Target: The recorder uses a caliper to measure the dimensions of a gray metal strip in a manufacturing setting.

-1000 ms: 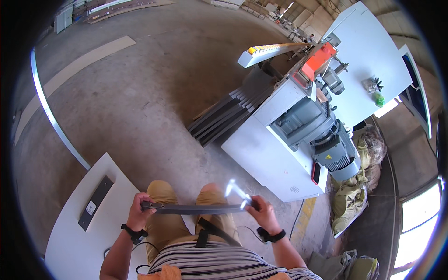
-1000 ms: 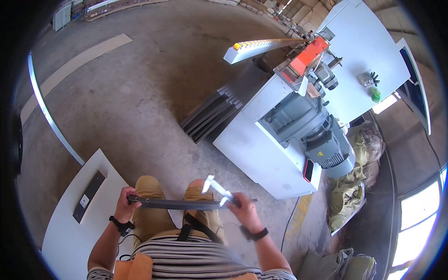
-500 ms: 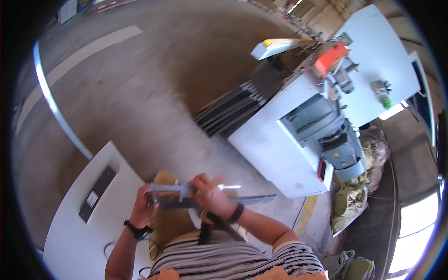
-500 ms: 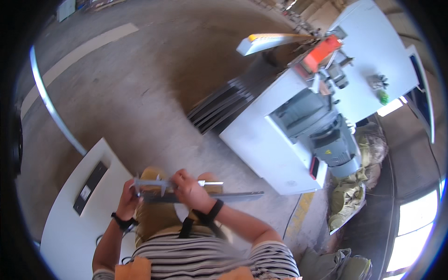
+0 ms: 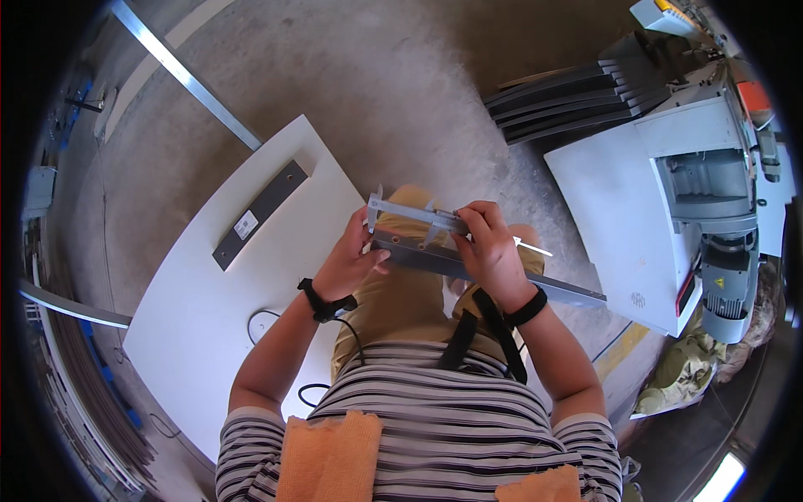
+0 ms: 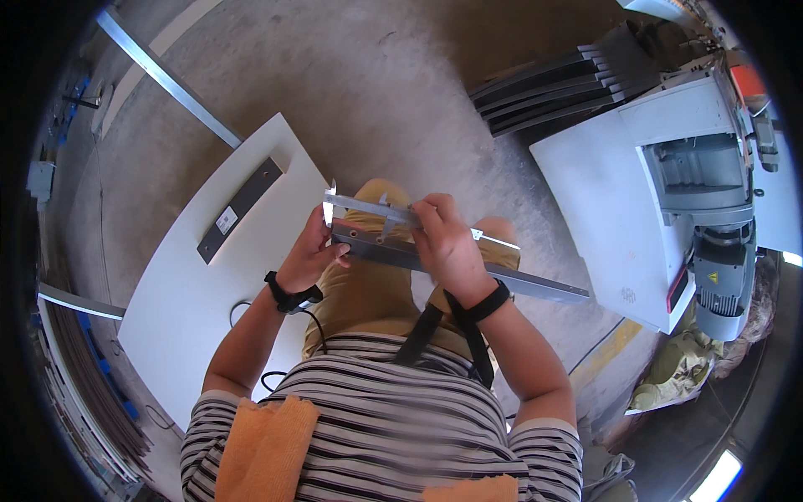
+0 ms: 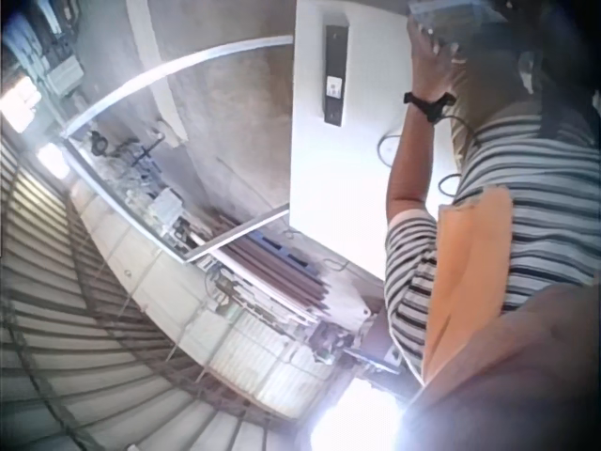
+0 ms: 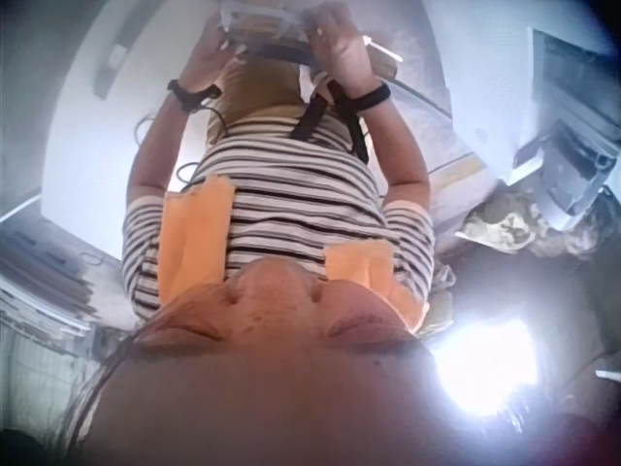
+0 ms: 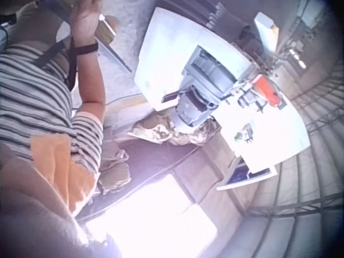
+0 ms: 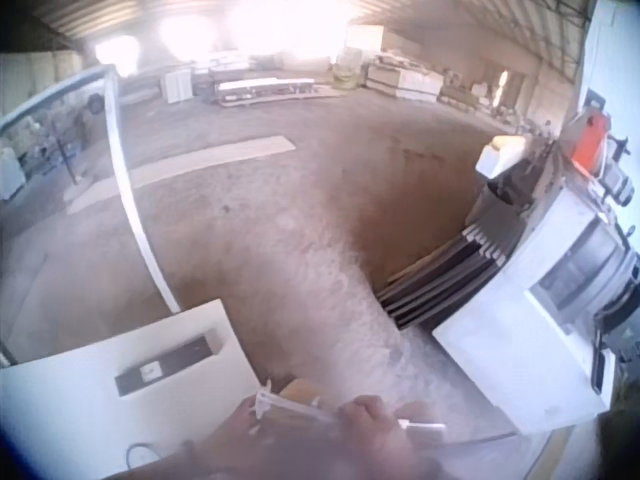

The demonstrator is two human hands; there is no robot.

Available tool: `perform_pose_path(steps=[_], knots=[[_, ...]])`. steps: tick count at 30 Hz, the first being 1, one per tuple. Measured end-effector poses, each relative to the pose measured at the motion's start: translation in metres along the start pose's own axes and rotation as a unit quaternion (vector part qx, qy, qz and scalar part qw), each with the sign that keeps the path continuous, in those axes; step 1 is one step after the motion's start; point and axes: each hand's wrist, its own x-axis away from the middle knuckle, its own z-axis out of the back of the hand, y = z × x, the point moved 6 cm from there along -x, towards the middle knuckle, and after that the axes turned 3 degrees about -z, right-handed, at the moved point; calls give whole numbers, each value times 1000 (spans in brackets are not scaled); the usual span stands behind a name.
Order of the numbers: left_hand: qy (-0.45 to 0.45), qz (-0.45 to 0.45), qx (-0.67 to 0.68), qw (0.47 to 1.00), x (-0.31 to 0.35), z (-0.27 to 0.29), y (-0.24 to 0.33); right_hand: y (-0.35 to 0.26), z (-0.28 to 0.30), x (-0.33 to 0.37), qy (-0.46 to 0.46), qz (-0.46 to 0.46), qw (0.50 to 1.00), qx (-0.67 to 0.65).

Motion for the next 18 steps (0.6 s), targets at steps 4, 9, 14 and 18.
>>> perform_pose_path(steps=[4, 9, 14, 18], knots=[[3, -35, 10, 999, -1, -4, -1, 0, 1, 1, 18, 8, 1000, 1], [21, -17, -27, 999, 0, -5, -4, 1, -2, 3, 20, 27, 999, 10], [31, -26, -34, 999, 1, -6, -3, 5, -5, 4, 19, 19, 1000, -1], [25, -27, -34, 999, 1, -5, -8, 0, -2, 3, 21, 18, 999, 19]])
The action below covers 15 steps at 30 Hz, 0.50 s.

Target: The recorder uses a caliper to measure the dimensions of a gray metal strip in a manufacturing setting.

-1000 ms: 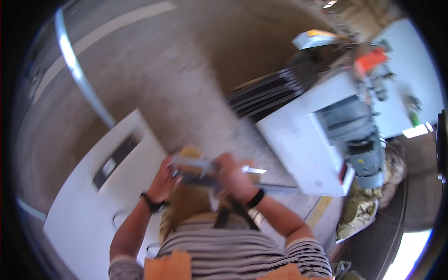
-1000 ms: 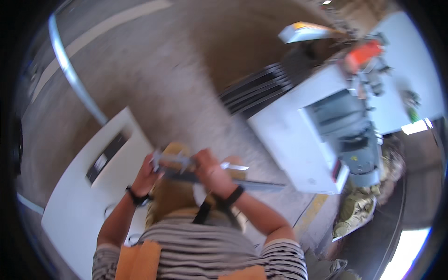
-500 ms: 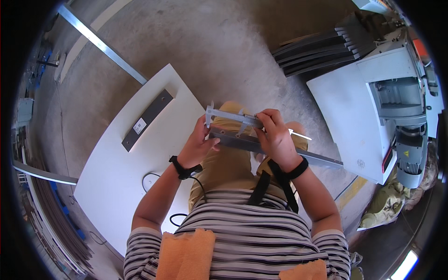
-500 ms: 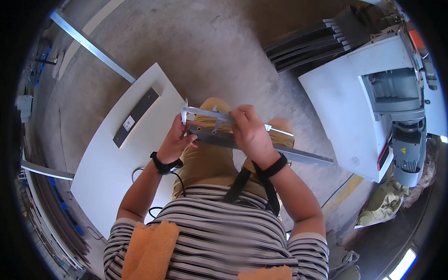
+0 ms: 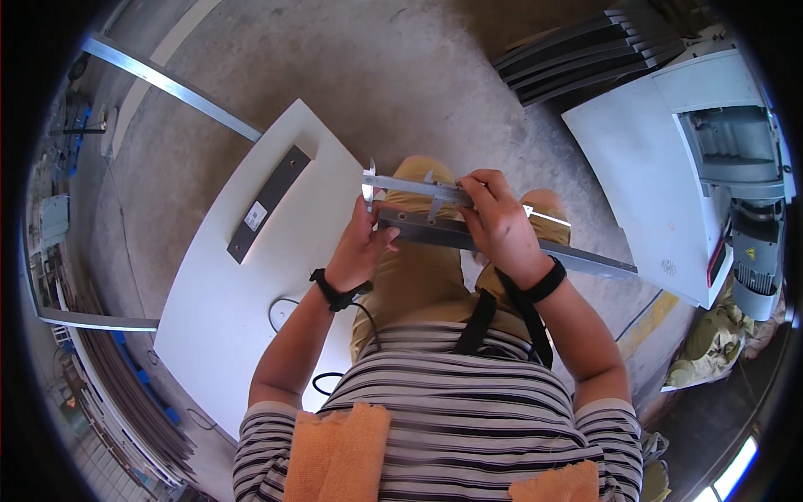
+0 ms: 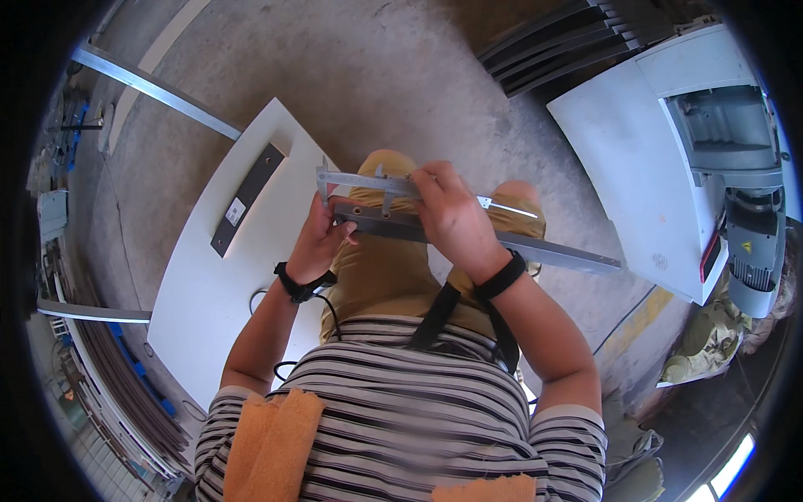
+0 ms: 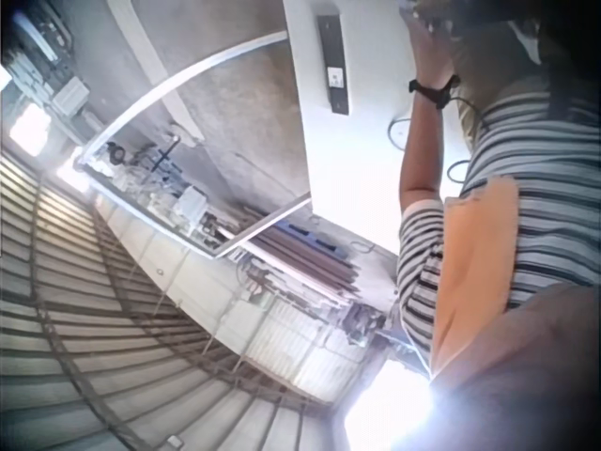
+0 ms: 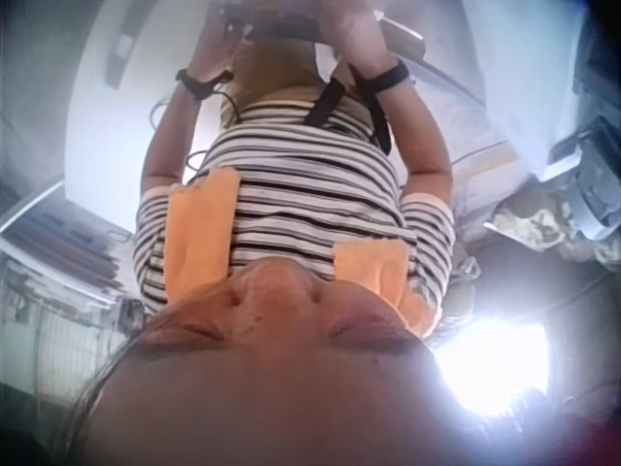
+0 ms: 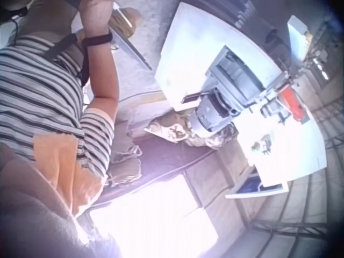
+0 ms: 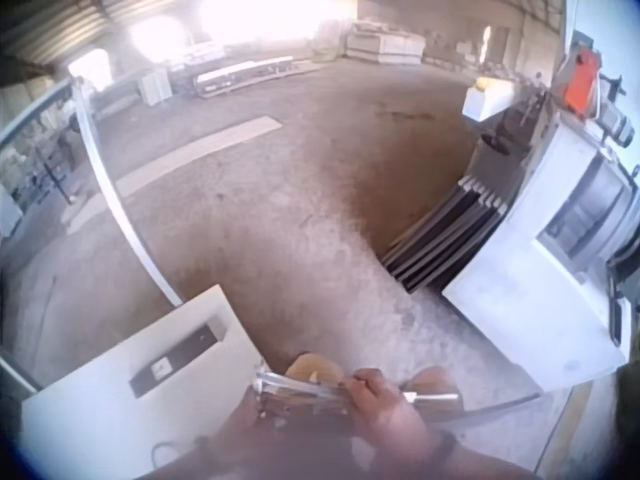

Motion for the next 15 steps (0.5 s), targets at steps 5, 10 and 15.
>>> perform_pose_path(steps=[5, 10, 15], knots=[[-10, 3, -26, 1000, 0, -2, -4, 3, -2, 1, 7, 0, 1000, 9], [2, 20, -69, 997, 1, 0, -4, 1, -2, 1, 23, 24, 998, 58], [5, 13, -93, 996, 1, -1, 1, -2, -3, 0, 17, 37, 995, 89]])
